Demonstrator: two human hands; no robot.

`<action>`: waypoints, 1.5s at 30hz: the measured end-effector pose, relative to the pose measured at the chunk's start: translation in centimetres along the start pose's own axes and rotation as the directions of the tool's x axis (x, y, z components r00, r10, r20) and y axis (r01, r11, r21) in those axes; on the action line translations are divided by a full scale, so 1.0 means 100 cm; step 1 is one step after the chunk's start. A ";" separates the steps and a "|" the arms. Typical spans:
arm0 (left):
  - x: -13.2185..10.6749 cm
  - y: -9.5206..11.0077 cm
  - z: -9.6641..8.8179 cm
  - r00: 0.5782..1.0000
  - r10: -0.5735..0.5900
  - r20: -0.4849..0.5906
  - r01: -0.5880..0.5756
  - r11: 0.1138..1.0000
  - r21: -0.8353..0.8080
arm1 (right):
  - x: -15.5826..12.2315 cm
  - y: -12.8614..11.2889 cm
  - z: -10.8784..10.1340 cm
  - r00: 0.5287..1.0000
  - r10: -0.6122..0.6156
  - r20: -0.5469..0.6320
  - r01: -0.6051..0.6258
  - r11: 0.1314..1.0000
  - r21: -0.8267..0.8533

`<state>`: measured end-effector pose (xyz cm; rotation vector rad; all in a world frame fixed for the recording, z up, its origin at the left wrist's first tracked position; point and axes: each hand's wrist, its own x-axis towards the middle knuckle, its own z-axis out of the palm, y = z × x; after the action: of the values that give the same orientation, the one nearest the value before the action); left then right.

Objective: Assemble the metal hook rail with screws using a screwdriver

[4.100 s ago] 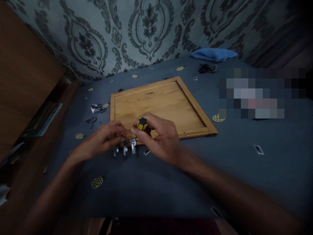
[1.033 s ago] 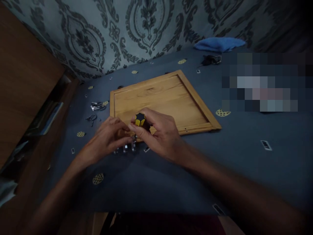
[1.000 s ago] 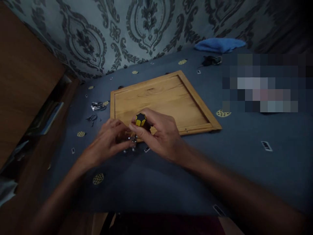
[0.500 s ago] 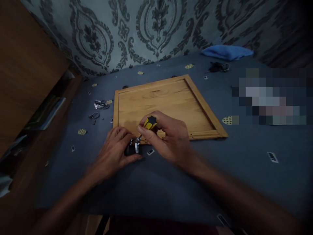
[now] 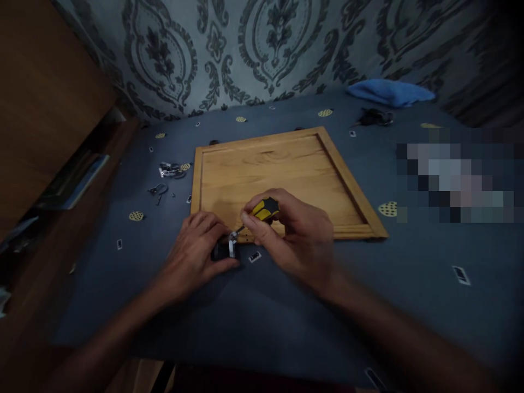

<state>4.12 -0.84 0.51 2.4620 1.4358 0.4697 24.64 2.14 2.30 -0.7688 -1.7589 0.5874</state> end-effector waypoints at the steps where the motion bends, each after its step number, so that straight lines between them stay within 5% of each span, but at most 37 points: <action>1: 0.000 0.000 0.000 1.000 0.002 -0.002 -0.002 1.000 -0.009 | 0.000 -0.001 -0.001 1.000 0.016 -0.027 -0.016 1.000 0.026; 5: -0.001 0.000 0.000 1.000 0.014 -0.014 -0.014 0.999 -0.033 | 0.003 -0.007 -0.006 0.983 0.133 -0.123 -0.117 0.985 0.128; 9: -0.001 0.000 0.001 1.000 -0.006 -0.003 0.006 1.000 -0.017 | 0.004 -0.011 -0.007 0.974 0.207 -0.096 -0.189 0.967 0.171; 35: 0.001 0.002 -0.001 0.998 -0.041 0.042 0.041 0.999 -0.003 | -0.001 -0.009 0.000 0.984 0.180 -0.009 -0.176 0.974 0.144; 45: 0.001 0.001 -0.002 0.996 -0.050 0.067 0.049 0.999 0.012 | 0.009 -0.020 -0.008 0.953 0.246 0.177 -0.278 0.944 0.181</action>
<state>4.21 -0.79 0.73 2.4197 1.4721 0.3663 24.79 1.49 4.56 -0.8380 -1.7115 1.0147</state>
